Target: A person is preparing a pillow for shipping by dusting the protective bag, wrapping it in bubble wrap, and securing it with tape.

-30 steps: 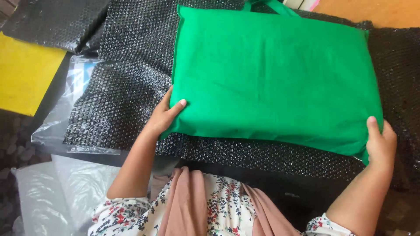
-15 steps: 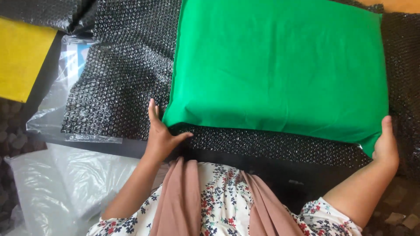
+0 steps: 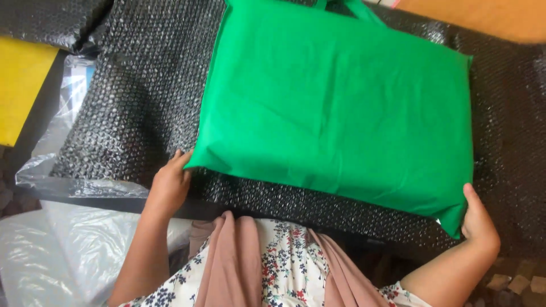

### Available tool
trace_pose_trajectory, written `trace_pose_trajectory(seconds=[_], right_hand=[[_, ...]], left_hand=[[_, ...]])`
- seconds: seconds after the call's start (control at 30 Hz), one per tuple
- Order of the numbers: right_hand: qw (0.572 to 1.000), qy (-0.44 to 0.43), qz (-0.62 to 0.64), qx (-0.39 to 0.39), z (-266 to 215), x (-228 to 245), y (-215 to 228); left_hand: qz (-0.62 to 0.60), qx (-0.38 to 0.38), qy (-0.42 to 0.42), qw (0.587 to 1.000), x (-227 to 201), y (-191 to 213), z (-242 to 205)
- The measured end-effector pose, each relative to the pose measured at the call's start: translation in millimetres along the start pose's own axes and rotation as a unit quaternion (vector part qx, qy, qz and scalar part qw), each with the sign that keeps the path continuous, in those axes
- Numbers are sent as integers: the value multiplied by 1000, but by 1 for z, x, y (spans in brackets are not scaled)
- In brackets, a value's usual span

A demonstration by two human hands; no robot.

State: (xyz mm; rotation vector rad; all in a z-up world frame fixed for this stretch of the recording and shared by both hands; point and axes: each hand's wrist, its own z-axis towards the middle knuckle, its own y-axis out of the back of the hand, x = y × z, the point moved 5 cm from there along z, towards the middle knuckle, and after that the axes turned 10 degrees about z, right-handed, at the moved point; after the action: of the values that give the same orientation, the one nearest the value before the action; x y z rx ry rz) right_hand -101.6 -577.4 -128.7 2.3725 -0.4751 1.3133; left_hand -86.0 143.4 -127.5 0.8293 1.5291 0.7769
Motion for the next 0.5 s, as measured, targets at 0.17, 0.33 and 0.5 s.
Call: trace_pose_trajectory(seconds=[0.17, 0.33, 0.5], right_hand=[[988, 55, -134, -60, 7, 6, 8], [992, -72, -25, -97, -13, 16, -13], [997, 71, 8, 22, -18, 37, -31]], left_hand=[[29, 53, 5, 998, -1, 19, -3], [-177, 92, -22, 980, -45, 58, 8], [-256, 67, 76, 961, -75, 44, 43]])
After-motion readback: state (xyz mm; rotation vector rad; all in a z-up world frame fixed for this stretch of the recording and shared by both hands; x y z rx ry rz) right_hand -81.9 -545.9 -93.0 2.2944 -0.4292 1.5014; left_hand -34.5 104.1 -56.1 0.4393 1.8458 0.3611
